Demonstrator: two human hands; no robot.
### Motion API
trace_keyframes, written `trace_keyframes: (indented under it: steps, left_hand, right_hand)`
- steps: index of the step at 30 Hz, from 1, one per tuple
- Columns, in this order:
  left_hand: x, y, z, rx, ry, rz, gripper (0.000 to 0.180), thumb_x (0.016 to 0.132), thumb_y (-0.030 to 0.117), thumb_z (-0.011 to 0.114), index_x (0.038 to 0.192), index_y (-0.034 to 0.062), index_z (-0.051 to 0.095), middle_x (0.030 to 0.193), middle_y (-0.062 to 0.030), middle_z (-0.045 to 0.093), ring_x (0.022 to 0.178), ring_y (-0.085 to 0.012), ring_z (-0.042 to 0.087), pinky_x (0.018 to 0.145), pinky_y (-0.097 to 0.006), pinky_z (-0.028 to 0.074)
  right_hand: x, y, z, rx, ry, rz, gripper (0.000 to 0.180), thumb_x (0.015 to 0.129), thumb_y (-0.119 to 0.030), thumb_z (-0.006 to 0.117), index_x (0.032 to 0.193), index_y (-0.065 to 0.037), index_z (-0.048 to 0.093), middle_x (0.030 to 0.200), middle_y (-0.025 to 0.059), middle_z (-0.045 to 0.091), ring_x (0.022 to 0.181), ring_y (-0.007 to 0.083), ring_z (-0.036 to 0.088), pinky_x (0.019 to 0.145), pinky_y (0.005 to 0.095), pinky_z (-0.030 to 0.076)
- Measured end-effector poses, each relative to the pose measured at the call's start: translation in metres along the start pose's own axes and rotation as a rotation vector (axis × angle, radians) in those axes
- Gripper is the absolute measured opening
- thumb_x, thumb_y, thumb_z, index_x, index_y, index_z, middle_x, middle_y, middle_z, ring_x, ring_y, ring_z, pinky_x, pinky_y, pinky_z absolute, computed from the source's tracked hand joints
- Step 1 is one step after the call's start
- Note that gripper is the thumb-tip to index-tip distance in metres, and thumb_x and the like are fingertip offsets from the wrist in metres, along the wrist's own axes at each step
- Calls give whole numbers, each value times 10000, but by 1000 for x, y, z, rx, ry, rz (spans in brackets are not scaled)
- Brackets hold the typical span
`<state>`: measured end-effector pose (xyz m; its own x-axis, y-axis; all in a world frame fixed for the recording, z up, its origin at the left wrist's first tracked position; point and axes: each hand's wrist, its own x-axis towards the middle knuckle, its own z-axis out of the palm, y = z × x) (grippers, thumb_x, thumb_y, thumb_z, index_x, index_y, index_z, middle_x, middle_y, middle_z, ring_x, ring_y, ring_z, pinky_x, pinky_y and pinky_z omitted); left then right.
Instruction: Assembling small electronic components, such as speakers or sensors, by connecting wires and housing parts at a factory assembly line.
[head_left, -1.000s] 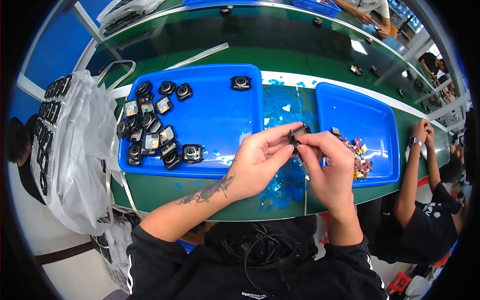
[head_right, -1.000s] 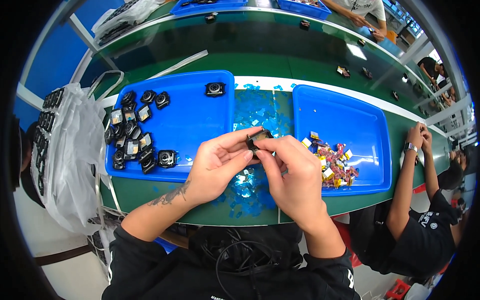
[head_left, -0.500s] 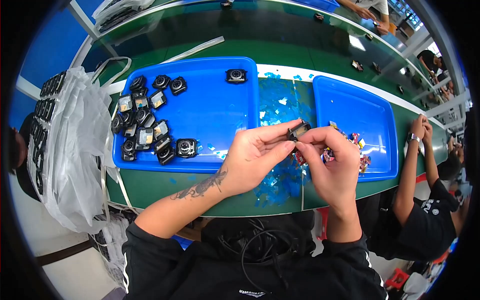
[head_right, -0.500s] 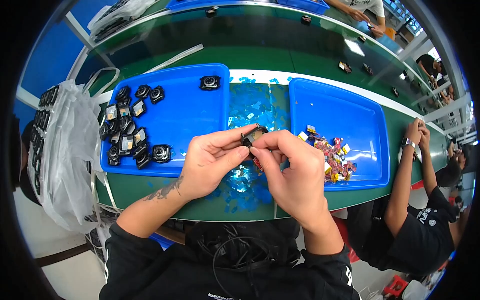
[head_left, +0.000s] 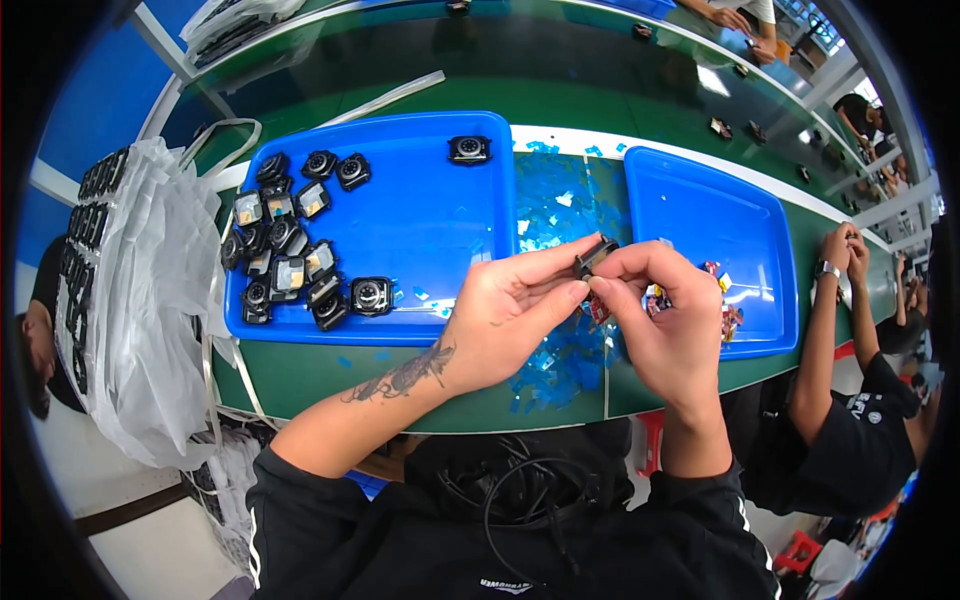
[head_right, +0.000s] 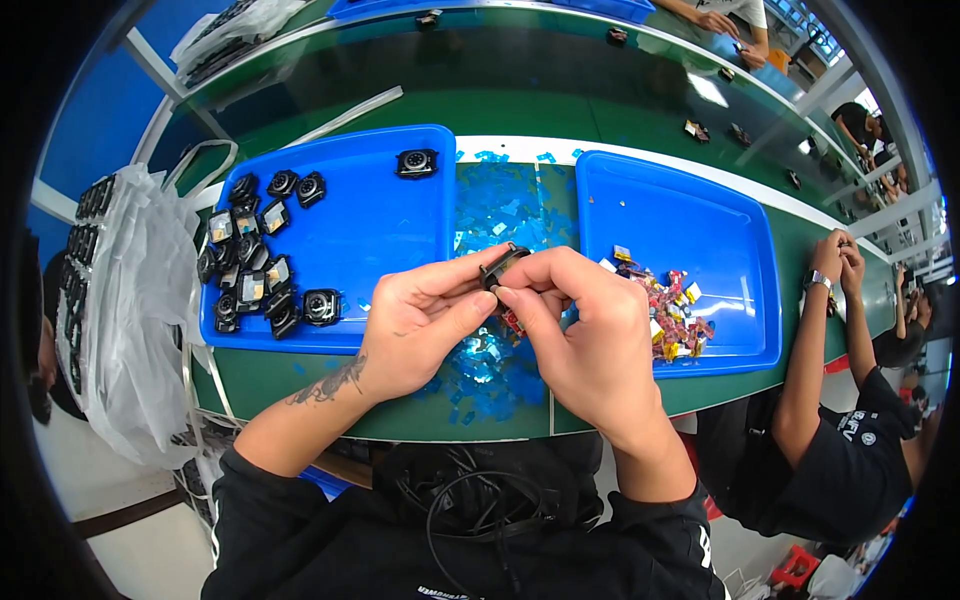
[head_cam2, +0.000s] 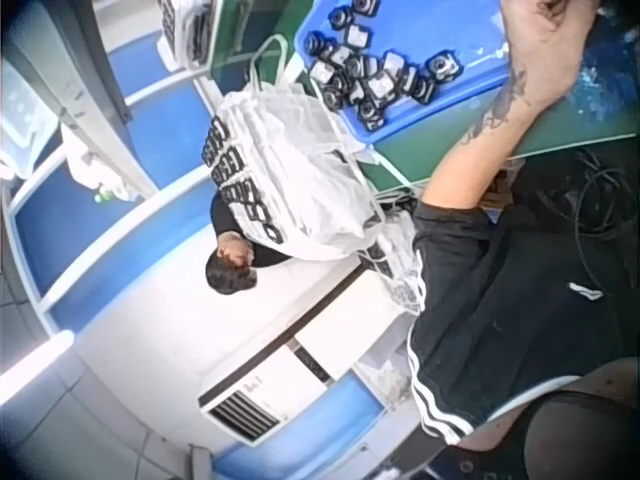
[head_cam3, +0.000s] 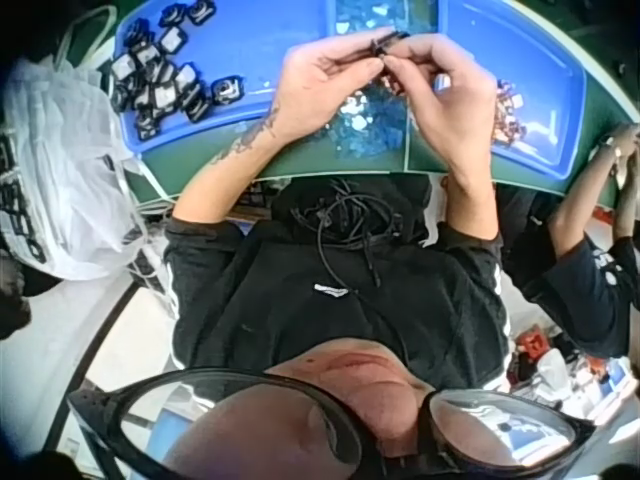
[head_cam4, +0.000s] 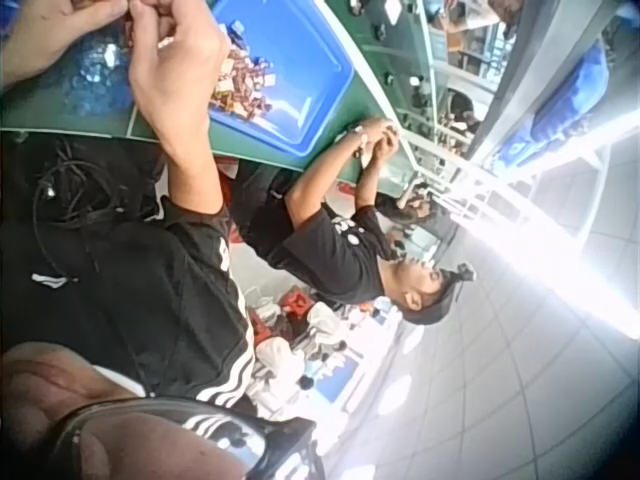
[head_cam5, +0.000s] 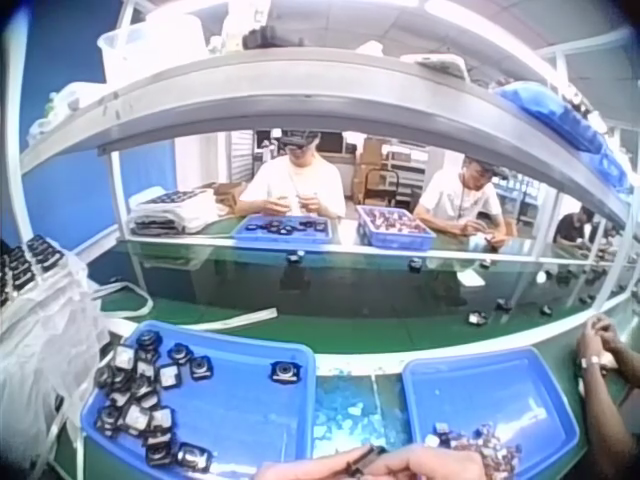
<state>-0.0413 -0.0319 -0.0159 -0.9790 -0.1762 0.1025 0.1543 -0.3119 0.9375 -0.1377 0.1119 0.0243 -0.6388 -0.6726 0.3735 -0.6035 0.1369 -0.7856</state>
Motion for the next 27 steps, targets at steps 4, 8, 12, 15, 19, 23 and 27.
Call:
trace_keyframes:
  steps: [4,8,12,15,19,23,27]
  left_hand:
    - [-1,-2,3,8,5,10,416,961,-1,525,1370,-51,464,1258,-138,594,1130,-146,576,975,-274,477]
    - [-2,-5,4,25,14,29,416,967,-1,512,1376,-55,455,1253,-135,597,1108,-133,581,945,-265,488]
    - [-5,-2,6,20,9,38,408,973,2,500,1374,-62,454,1253,-134,599,1092,-123,581,927,-260,492]
    - [-7,-1,6,30,-28,54,404,976,10,498,1370,-68,456,1241,-130,605,1079,-119,582,919,-258,493]
    - [1,-2,11,-38,50,8,415,974,9,492,1379,-61,440,1238,-139,603,1104,-158,591,940,-296,497]
    - [6,0,7,-167,150,22,437,974,-1,479,1404,-2,401,1197,-131,619,1091,-148,598,917,-288,498]
    - [7,-1,9,-151,186,99,365,976,1,469,1341,6,462,1166,-125,622,1111,-164,592,939,-299,486]
  right_hand:
    - [1,-4,-3,-73,-30,32,108,764,16,725,838,-3,649,708,69,660,549,124,562,534,254,440]
    - [4,2,-2,-218,-12,-77,164,712,-38,770,758,-47,612,583,14,552,498,135,420,616,302,382]
    - [1,-1,-5,-164,10,55,264,677,-61,795,723,-72,535,583,5,452,546,157,408,670,319,360]
    - [1,-4,-6,-118,71,37,356,654,-55,811,748,-65,467,716,32,474,651,178,437,652,317,379]
    - [2,5,1,-36,71,23,275,715,-6,762,839,-35,517,789,39,529,738,150,517,714,275,434]
    - [-13,22,6,386,273,109,259,825,56,660,1060,22,557,983,52,577,827,109,547,807,251,469]
    - [-30,17,8,516,-7,262,258,832,84,661,1066,33,562,1023,75,608,917,118,605,857,265,504]
